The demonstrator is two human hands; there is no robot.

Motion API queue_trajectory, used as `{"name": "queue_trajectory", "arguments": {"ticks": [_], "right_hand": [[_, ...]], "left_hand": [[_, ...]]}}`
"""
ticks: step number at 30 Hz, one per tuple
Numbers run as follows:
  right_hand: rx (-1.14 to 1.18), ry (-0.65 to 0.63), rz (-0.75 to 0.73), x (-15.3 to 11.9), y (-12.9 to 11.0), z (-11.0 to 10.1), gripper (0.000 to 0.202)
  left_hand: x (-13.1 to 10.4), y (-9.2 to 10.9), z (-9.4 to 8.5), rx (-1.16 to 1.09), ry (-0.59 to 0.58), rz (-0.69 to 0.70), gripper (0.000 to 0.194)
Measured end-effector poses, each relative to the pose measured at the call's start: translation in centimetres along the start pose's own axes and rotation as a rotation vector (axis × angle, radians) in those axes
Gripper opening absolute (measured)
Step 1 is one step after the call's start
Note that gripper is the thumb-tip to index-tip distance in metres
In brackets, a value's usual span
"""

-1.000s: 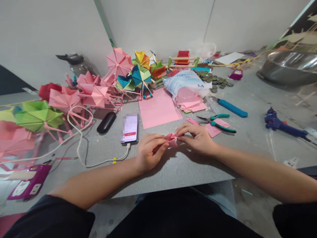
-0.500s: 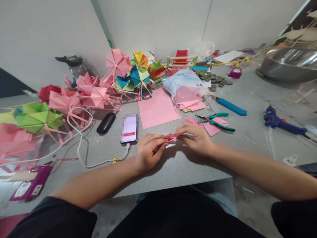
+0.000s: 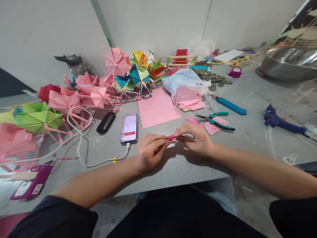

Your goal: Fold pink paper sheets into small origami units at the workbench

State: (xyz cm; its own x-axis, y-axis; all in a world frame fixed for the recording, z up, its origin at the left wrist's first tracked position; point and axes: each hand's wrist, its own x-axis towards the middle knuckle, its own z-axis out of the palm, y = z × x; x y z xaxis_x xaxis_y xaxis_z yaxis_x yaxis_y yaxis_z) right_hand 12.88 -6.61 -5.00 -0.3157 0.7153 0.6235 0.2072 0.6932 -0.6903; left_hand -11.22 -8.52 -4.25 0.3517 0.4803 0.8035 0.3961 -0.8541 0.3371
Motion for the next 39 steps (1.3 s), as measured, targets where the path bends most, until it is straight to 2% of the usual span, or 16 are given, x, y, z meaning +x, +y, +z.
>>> {"name": "queue_trajectory", "arguments": {"ticks": [3,7,12,16,19,21,25,29,35,39], "right_hand": [[0.011,0.051,0.052,0.0,-0.2,0.0,0.016],[-0.012,-0.029,0.026,0.6,-0.7,-0.2,0.009],[0.03,-0.047,0.075,0.9,-1.4,-0.1,0.017],[0.044,-0.024,0.083,0.7,-1.8,0.1,0.019],[0.054,-0.013,0.059,0.6,-1.7,0.0,0.018],[0.04,-0.052,0.023,0.7,-1.5,-0.2,0.02],[-0.139,-0.243,-0.107,1.0,-0.7,-0.9,0.031],[-0.236,-0.34,-0.165,1.2,-0.1,-1.3,0.038],[-0.228,-0.352,-0.173,1.2,0.0,-1.7,0.036],[-0.163,-0.384,-0.029,1.3,0.2,-1.9,0.04]], "left_hand": [[0.0,0.0,0.0,-0.01,0.003,0.007,0.011],[0.1,0.3,-0.1,-0.016,-0.019,-0.035,0.011],[-0.2,0.6,0.1,-0.062,-0.044,-0.089,0.014],[-0.7,0.6,0.4,-0.079,0.04,-0.214,0.03],[-0.5,0.8,0.2,-0.066,-0.001,-0.257,0.019],[-0.1,0.9,0.0,-0.094,-0.053,-0.276,0.014],[0.3,0.9,-0.5,-0.237,-0.128,-0.394,0.017],[-0.1,0.4,-0.4,-0.322,-0.095,-0.502,0.019],[-0.1,0.2,-0.3,-0.477,-0.095,-0.609,0.019],[0.5,0.6,-0.6,-0.595,-0.135,-0.752,0.019]]}}
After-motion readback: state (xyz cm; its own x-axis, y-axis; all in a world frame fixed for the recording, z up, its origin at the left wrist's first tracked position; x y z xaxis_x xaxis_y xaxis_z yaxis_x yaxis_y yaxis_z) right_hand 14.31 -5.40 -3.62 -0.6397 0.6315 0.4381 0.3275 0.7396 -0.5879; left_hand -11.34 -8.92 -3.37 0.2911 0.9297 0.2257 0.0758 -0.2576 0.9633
